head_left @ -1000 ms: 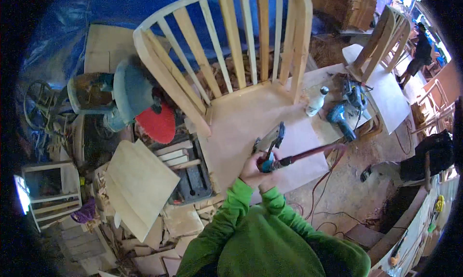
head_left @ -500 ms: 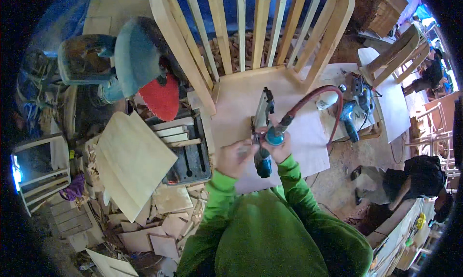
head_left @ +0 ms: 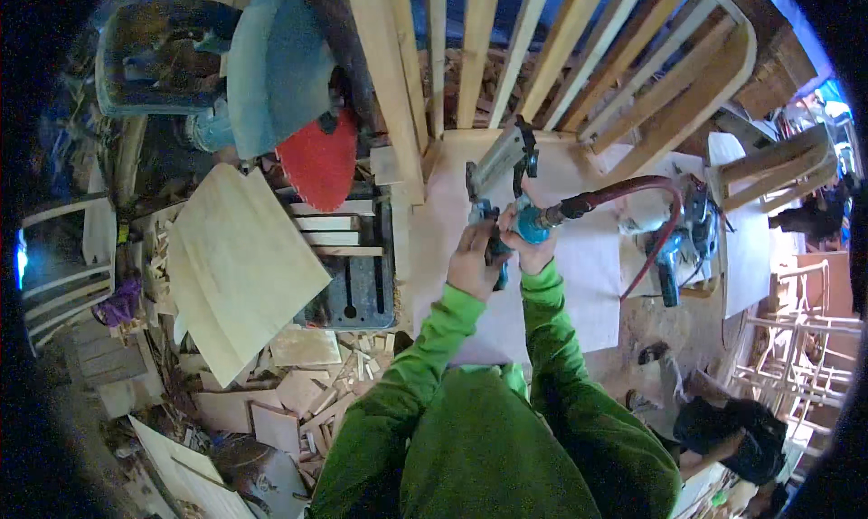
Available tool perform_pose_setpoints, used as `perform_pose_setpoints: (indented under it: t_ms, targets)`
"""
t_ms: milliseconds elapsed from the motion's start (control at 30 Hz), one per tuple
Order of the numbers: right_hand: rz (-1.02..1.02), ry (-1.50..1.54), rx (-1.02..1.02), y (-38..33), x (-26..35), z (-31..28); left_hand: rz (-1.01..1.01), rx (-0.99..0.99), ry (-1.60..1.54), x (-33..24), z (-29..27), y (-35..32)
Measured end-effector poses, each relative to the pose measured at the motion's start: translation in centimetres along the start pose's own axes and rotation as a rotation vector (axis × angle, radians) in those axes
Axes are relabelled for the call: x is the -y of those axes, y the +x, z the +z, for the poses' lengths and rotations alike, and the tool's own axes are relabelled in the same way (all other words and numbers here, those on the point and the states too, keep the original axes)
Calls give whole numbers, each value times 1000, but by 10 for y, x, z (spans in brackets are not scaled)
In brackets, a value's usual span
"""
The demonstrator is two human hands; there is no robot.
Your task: Applying glue and using a pneumatic nail gun to assemble wooden chair components.
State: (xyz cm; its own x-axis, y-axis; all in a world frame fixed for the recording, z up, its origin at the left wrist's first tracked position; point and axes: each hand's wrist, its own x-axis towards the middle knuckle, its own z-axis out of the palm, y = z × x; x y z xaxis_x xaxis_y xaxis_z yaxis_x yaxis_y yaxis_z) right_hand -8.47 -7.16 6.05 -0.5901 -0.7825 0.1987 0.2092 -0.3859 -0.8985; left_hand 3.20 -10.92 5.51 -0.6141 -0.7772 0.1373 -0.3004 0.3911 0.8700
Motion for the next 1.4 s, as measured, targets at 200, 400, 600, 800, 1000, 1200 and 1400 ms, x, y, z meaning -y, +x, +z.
perform_pose_setpoints:
  t_ms: [200, 400, 600, 800, 1000, 1200, 1400]
  targets:
    - [15, -40, -57, 32, -24, 9, 120, -113, 97, 31, 17, 26]
    - [142, 71, -41, 41, -23, 6, 118, -166, 51, 30, 28, 22]
    - [136, 5, -88, 54, -37, 16, 62, -196, 42, 40, 33, 40]
    - [96, -257, 25, 61, -36, 10, 108, -248, 145, 52, 44, 41]
    - [-41, -391, -82, 53, -35, 33, 179, -408, 242, 72, 58, 31]
    - [-44, -481, -209, 41, -58, 20, 288, -345, 254, 72, 57, 34]
    - [-207, -765, -133, 31, -72, 6, 245, -239, 21, 72, 18, 21]
